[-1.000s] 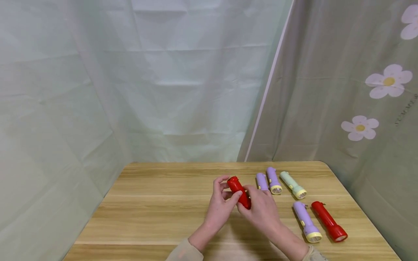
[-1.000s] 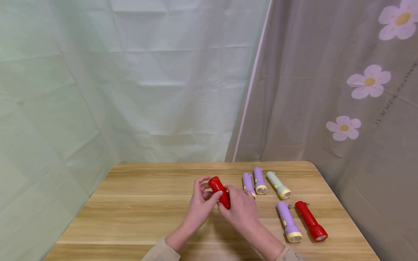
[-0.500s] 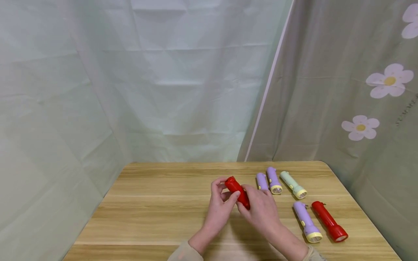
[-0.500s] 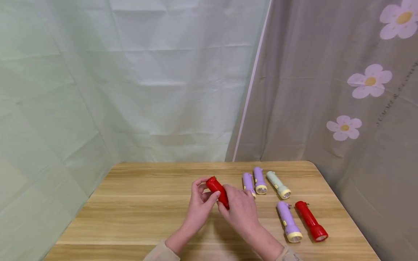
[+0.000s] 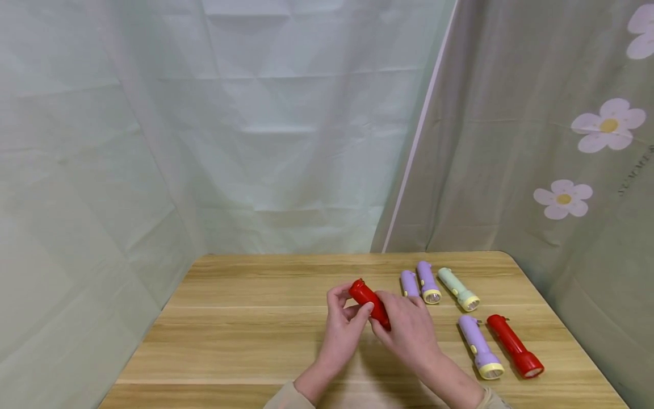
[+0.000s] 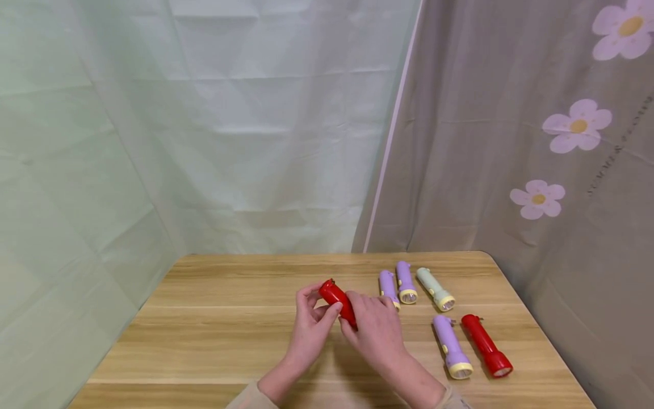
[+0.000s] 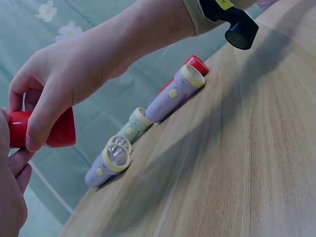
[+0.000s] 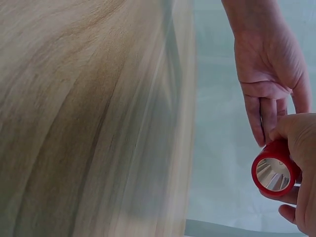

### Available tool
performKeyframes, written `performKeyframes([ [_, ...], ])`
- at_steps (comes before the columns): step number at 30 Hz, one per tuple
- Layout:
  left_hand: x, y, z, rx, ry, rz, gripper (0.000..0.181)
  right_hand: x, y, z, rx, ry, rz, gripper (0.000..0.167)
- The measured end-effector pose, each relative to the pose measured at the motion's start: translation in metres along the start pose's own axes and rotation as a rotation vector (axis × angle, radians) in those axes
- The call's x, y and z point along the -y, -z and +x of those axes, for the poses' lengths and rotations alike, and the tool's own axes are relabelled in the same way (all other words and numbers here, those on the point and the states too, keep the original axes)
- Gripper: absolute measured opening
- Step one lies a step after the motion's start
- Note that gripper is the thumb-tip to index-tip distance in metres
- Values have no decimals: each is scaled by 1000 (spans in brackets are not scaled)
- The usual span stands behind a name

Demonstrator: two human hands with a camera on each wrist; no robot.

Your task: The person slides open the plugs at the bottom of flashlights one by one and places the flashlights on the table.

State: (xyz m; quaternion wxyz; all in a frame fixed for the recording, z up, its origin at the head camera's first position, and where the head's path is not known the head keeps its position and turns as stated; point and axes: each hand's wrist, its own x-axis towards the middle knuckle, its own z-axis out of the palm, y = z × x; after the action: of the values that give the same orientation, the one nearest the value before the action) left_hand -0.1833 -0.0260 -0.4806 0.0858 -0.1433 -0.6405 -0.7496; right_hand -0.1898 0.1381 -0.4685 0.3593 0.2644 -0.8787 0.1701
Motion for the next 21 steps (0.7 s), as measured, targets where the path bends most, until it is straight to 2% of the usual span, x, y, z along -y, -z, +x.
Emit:
performKeyframes([
  [21, -3, 3, -5, 24, 5, 3, 53, 1, 6, -3, -16, 77, -14, 44],
])
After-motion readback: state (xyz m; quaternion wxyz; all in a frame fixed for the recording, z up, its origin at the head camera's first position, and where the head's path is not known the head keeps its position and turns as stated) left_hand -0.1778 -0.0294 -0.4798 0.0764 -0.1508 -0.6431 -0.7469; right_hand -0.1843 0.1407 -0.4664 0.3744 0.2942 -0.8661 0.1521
